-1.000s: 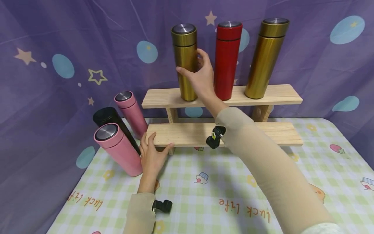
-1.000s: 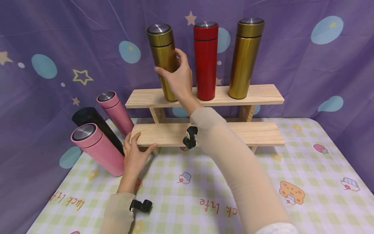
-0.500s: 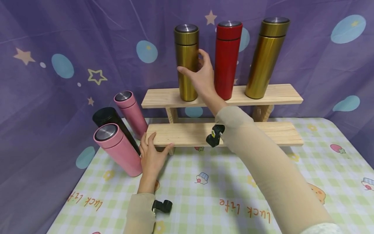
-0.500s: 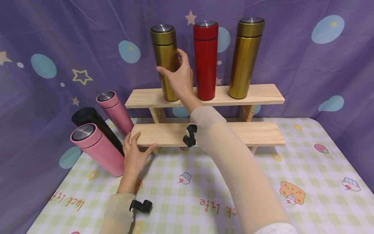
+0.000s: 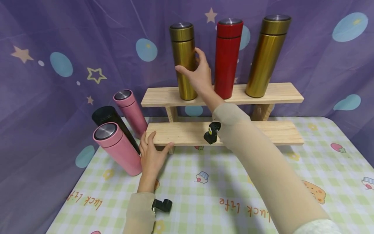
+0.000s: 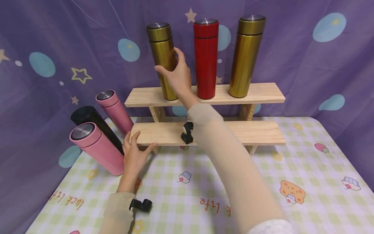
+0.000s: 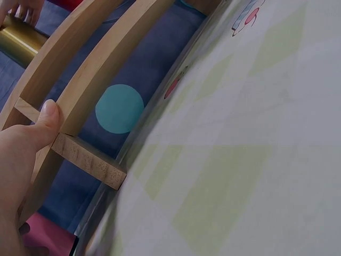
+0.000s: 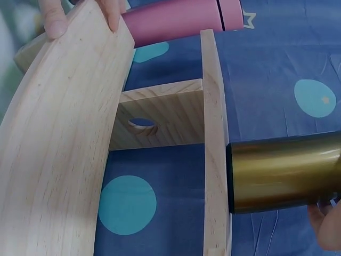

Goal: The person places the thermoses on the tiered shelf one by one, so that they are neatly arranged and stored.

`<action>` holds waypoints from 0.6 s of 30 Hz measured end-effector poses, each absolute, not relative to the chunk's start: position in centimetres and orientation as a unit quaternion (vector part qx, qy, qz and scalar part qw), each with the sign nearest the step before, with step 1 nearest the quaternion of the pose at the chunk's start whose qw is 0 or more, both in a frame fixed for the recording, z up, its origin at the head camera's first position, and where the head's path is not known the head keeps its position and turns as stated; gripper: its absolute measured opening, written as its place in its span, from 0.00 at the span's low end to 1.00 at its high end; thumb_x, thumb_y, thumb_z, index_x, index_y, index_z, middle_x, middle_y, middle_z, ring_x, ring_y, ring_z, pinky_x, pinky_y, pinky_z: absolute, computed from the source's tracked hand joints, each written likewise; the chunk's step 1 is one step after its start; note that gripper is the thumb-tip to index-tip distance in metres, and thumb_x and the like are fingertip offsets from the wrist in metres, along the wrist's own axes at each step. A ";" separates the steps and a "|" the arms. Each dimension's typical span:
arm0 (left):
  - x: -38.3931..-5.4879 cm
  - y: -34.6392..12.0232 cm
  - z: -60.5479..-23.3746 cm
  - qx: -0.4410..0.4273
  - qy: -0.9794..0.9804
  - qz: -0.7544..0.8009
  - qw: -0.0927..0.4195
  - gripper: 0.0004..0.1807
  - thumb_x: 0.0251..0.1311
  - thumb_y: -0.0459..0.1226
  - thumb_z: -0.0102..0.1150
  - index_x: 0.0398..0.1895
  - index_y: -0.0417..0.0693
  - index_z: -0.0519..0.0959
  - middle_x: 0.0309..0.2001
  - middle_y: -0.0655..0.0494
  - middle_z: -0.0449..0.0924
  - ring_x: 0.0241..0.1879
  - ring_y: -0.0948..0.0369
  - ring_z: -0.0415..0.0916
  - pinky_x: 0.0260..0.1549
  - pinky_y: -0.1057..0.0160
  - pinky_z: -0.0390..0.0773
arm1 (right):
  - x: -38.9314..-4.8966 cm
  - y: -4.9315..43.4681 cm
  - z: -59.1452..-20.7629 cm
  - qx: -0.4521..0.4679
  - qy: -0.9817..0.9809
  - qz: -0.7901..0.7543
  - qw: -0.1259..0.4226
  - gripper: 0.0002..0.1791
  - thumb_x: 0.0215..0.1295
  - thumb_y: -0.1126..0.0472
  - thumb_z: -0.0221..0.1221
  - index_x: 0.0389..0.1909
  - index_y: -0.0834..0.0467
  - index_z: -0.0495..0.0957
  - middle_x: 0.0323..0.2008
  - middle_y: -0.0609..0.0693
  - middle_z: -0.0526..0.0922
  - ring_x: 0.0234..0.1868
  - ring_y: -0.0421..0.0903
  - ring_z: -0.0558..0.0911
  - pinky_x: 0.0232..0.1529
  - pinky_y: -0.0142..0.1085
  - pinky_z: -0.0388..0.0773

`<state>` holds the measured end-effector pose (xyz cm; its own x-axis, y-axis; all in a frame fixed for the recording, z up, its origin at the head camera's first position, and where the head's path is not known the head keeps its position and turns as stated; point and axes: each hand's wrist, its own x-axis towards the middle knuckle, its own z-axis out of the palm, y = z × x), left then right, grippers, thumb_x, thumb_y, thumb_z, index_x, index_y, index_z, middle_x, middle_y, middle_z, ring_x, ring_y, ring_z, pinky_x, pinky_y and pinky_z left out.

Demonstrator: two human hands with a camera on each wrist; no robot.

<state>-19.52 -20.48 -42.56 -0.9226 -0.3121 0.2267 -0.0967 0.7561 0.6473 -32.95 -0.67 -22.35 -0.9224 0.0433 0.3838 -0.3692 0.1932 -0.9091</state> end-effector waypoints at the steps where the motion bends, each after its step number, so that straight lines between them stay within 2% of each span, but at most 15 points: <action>1: -19.5 -20.5 -42.5 0.110 -0.923 -0.332 0.163 0.53 0.49 0.71 0.60 0.75 0.60 0.58 0.78 0.50 0.39 0.75 0.47 0.40 0.54 0.30 0.63 | -33.0 -0.7 -22.3 0.107 -0.756 0.625 0.164 0.48 0.56 0.49 0.72 0.74 0.47 0.57 0.68 0.47 0.69 0.66 0.38 0.69 0.63 0.32 0.66; 6: -19.6 -20.5 -42.4 0.106 -0.923 -0.331 0.168 0.52 0.49 0.71 0.61 0.75 0.60 0.58 0.78 0.50 0.39 0.75 0.47 0.41 0.54 0.30 0.63 | -33.0 -0.7 -22.3 0.108 -0.759 0.621 0.163 0.48 0.56 0.49 0.72 0.75 0.47 0.57 0.69 0.47 0.69 0.66 0.38 0.68 0.63 0.32 0.65; 13: -19.6 -20.4 -42.5 0.108 -0.923 -0.329 0.168 0.52 0.50 0.70 0.61 0.75 0.60 0.58 0.78 0.49 0.40 0.75 0.47 0.41 0.54 0.30 0.63 | -32.5 -0.1 -22.2 0.130 -0.751 0.634 0.132 0.48 0.60 0.50 0.69 0.77 0.47 0.53 0.72 0.47 0.63 0.69 0.38 0.65 0.66 0.32 0.62; 18: -19.5 -20.3 -42.5 0.109 -0.923 -0.329 0.169 0.52 0.49 0.70 0.62 0.75 0.60 0.59 0.78 0.49 0.40 0.75 0.47 0.41 0.55 0.30 0.62 | -31.6 1.1 -22.8 0.139 -0.728 0.662 0.114 0.48 0.61 0.51 0.68 0.77 0.48 0.53 0.72 0.49 0.63 0.69 0.39 0.66 0.66 0.36 0.64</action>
<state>-19.53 -20.31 -42.47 -0.9191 -0.3131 0.2391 -0.0909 0.7591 0.6445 -31.60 1.14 -22.76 -0.9356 -0.0516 0.3493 -0.3526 0.0846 -0.9319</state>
